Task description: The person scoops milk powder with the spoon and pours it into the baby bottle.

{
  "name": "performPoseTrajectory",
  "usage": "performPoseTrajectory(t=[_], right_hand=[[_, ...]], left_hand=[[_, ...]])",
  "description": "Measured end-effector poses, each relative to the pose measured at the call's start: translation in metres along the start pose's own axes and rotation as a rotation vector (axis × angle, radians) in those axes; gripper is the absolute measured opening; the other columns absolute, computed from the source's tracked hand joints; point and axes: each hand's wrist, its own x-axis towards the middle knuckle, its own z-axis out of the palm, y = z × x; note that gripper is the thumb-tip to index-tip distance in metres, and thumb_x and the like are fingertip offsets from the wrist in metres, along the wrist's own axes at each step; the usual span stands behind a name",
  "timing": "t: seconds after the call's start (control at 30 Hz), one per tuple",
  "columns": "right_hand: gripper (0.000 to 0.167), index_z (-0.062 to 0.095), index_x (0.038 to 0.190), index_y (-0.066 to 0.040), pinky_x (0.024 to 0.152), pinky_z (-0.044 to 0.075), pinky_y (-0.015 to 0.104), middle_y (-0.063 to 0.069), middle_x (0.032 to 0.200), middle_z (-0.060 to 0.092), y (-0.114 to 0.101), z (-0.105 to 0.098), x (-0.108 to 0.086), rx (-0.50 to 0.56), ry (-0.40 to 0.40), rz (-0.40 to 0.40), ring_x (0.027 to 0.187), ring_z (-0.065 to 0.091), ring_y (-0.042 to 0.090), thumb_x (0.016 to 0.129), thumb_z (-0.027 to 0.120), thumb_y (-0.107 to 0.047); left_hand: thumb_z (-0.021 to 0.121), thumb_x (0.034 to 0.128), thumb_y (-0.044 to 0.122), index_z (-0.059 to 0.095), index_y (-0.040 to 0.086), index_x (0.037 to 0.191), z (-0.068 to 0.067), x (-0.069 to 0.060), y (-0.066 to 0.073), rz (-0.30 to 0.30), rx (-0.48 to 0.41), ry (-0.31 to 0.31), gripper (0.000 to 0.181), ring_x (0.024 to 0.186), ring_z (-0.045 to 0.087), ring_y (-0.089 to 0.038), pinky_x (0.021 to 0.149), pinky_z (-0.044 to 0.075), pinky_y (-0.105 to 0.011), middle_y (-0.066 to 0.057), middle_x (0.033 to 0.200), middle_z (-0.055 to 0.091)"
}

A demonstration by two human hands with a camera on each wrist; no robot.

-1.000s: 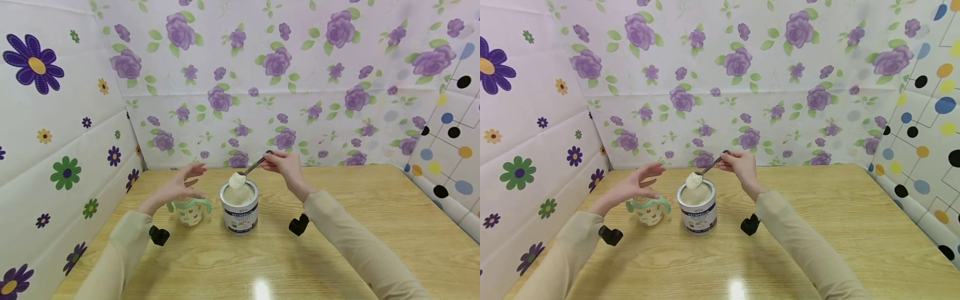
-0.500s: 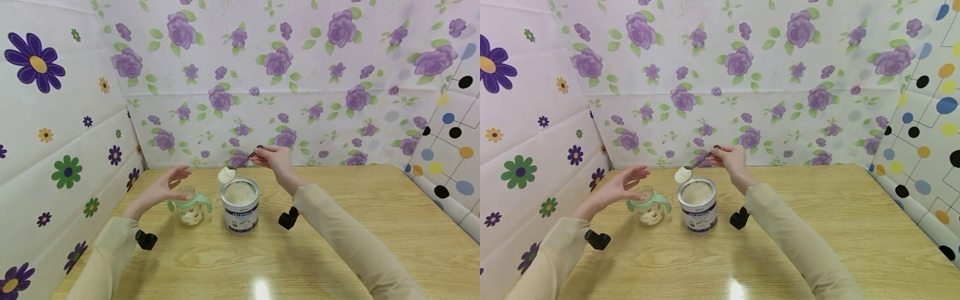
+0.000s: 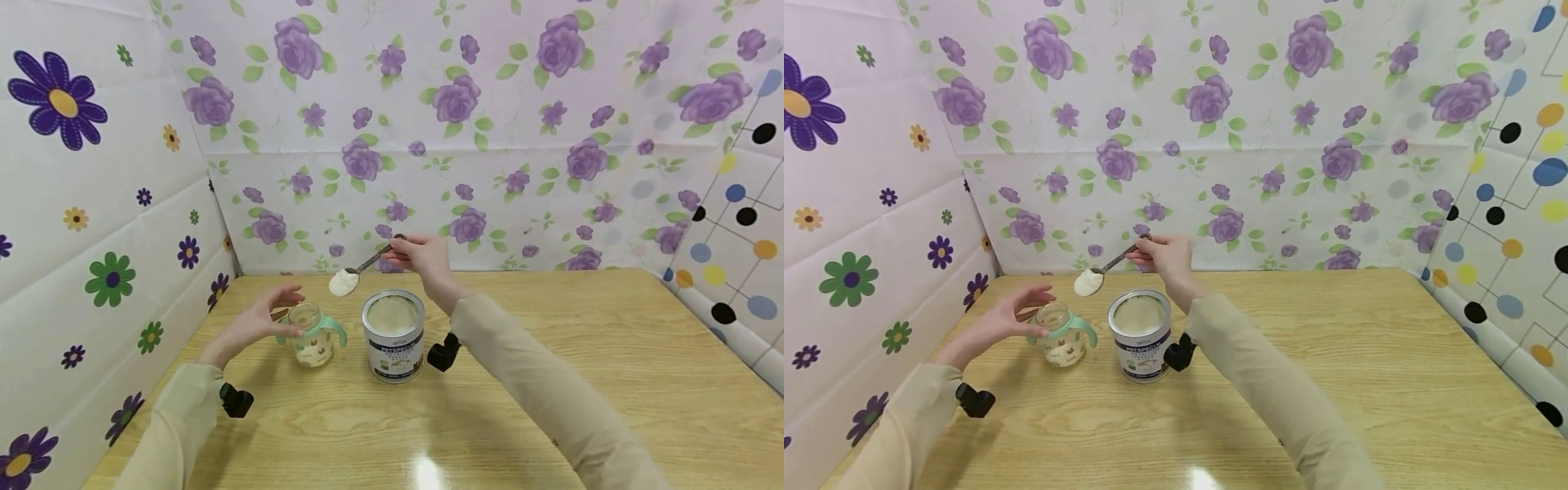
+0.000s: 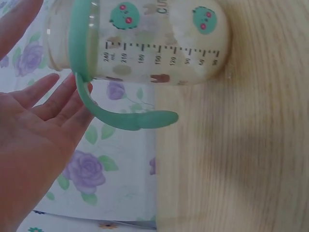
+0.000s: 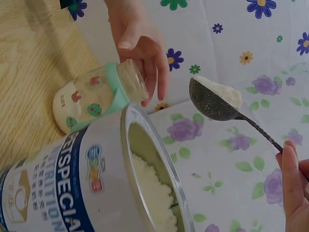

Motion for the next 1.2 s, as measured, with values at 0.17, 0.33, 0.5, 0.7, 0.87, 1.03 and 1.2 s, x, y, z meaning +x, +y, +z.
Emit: performPoseTrajectory(t=[0.17,0.33,0.5,0.7,0.87,1.03,1.2], right_hand=[[0.019,0.062,0.099,0.013,0.065,0.052,0.032,0.019,0.074,0.064,0.004,0.013,0.001,-0.003,-0.016,-0.018,0.062,0.064,0.021,0.085,0.061,0.001],[0.016,0.063,0.097,0.012,0.064,0.052,0.030,0.020,0.074,0.064,0.011,0.023,0.002,-0.027,-0.032,-0.016,0.063,0.064,0.021,0.086,0.060,0.002],[0.015,0.064,0.095,0.013,0.065,0.052,0.030,0.020,0.074,0.064,0.017,0.033,0.002,-0.028,-0.045,-0.011,0.062,0.064,0.021,0.086,0.059,0.003],[0.014,0.063,0.095,0.014,0.064,0.052,0.030,0.021,0.072,0.063,0.022,0.043,0.002,-0.040,-0.052,-0.013,0.060,0.064,0.020,0.086,0.058,0.004],[0.017,0.062,0.099,0.013,0.064,0.052,0.029,0.021,0.073,0.063,0.027,0.048,0.002,-0.044,-0.043,0.007,0.061,0.064,0.021,0.086,0.058,0.005],[0.018,0.062,0.101,0.012,0.064,0.052,0.029,0.021,0.075,0.064,0.031,0.051,0.001,-0.051,-0.036,0.018,0.063,0.064,0.022,0.086,0.059,0.003],[0.017,0.063,0.100,0.011,0.063,0.052,0.029,0.020,0.073,0.064,0.033,0.055,0.001,-0.058,-0.028,0.011,0.062,0.064,0.022,0.085,0.060,0.002]], left_hand=[[0.077,0.0731,0.013,0.030,0.002,0.136,-0.001,0.001,-0.007,-0.004,-0.001,0.010,0.079,0.117,0.034,-0.036,0.094,0.025,-0.057,-0.022,0.129,0.039],[0.079,0.0708,0.017,0.035,0.002,0.134,0.000,0.002,-0.010,-0.027,0.057,0.015,0.078,0.116,0.035,-0.035,0.094,0.027,-0.054,-0.019,0.130,0.039],[0.079,0.0709,0.019,0.037,0.002,0.132,0.002,0.002,-0.011,-0.041,0.094,0.000,0.076,0.117,0.034,-0.035,0.093,0.028,-0.054,-0.019,0.131,0.038],[0.080,0.0695,0.023,0.040,0.002,0.130,0.002,0.004,-0.010,-0.062,0.145,-0.009,0.076,0.112,0.040,-0.033,0.089,0.034,-0.051,-0.015,0.123,0.045],[0.080,0.0691,0.022,0.042,0.002,0.128,0.003,0.005,-0.009,-0.072,0.146,-0.039,0.073,0.105,0.046,-0.031,0.083,0.040,-0.046,-0.013,0.115,0.051],[0.080,0.0691,0.020,0.046,0.003,0.125,0.002,0.006,-0.012,-0.081,0.126,-0.041,0.068,0.105,0.047,-0.032,0.083,0.041,-0.045,-0.013,0.116,0.051],[0.080,0.0684,0.023,0.047,0.004,0.122,0.002,0.008,-0.012,-0.111,0.121,-0.045,0.066,0.106,0.047,-0.031,0.083,0.041,-0.046,-0.012,0.115,0.052]])
